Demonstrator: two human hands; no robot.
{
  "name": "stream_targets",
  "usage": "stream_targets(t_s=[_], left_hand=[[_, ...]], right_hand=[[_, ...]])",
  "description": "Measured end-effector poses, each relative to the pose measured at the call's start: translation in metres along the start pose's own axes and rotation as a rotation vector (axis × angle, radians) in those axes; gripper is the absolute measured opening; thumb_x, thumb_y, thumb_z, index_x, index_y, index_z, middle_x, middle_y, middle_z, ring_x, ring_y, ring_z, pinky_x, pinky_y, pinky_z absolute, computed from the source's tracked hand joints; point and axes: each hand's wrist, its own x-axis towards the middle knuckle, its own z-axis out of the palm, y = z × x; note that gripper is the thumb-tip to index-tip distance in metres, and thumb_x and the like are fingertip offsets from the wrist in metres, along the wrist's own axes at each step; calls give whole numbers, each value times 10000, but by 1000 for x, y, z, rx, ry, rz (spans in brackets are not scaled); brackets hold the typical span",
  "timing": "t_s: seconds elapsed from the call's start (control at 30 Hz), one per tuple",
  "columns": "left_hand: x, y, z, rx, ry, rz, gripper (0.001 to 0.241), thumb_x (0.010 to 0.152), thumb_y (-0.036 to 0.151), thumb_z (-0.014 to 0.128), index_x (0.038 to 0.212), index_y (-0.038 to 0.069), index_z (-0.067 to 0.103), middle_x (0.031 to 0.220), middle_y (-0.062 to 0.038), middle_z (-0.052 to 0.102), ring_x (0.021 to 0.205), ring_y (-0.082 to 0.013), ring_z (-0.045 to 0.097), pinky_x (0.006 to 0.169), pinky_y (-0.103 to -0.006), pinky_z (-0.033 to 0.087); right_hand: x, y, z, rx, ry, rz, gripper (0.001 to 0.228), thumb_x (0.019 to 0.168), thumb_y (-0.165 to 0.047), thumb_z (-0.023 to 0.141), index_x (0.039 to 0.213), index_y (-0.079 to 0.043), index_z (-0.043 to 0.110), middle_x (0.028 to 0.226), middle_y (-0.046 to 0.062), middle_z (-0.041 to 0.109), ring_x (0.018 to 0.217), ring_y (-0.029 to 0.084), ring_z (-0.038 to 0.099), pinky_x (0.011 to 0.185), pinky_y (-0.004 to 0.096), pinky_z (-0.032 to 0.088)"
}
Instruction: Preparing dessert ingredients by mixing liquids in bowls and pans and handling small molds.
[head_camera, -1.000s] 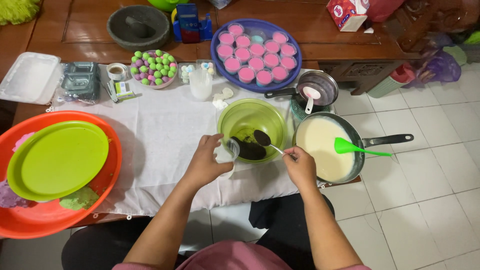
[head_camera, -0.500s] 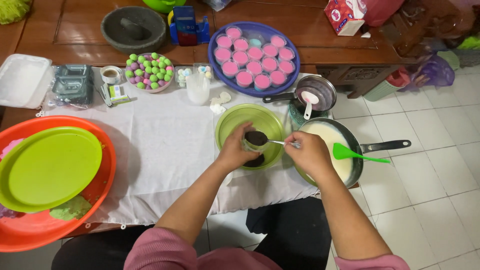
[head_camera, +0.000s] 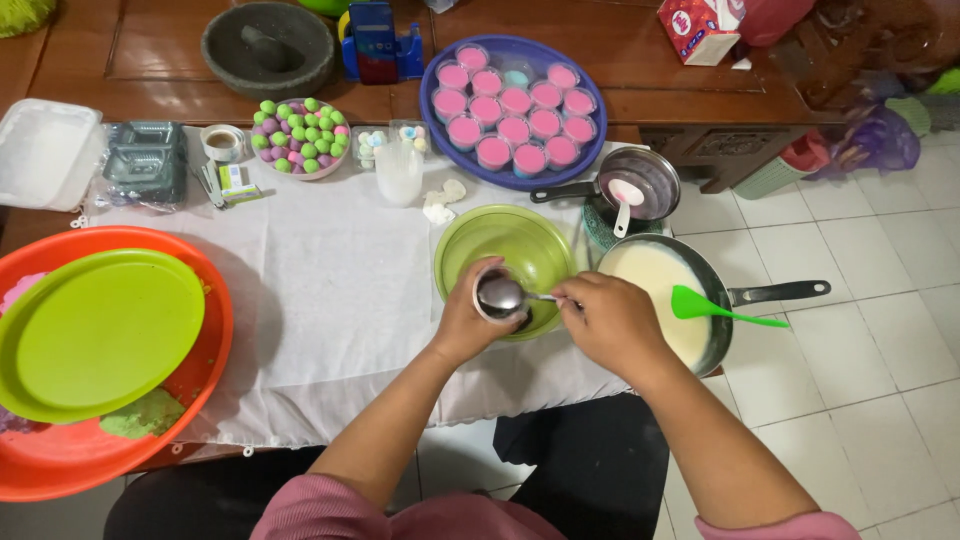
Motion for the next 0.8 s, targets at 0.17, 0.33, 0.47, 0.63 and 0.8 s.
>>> stream_targets(t_s=[0.17,0.33,0.47,0.63,0.8], left_hand=[[-10,7,1,20,42,145,888,604,88,854,1413,89,487,1251,-181,616,1214,-390,617,1096,-511,457],[-16,12,0,61,79,354,781,692,-19,731,1426,10,469,1283,-188,532,1249,-420,553,1117,-528,404],[-13,7,2,70,206,349,700,684,137,910,1227,39,478,1286,-172,585,1237,-384,596,1083,-464,458],[-13,-4,5,69,256,286,814,640,135,956,1211,56,381,1225,-165,624,1171,-365,648,1041,-474,519],[-19,-2,9,147,217,340,953,656,10,739,1535,10,370,1287,-166,424,1267,-386,481,1131,-519,389]], right_hand=[[-1,-5,-7,60,-42,82,149,859,-223,656,945,-184,770,838,93,748,867,353,730,761,460,577],[-3,-10,1,95,-32,183,166,864,-232,657,965,-196,783,875,66,764,897,329,734,787,439,577],[-4,-15,4,149,-40,217,183,846,-230,665,962,-176,796,874,87,775,922,353,736,811,456,581],[-4,-20,0,189,-52,247,187,833,-221,673,957,-168,803,880,96,785,932,362,738,824,465,581],[-3,-23,2,105,-7,243,182,840,-221,663,951,-173,799,866,89,774,915,350,736,826,449,580]])
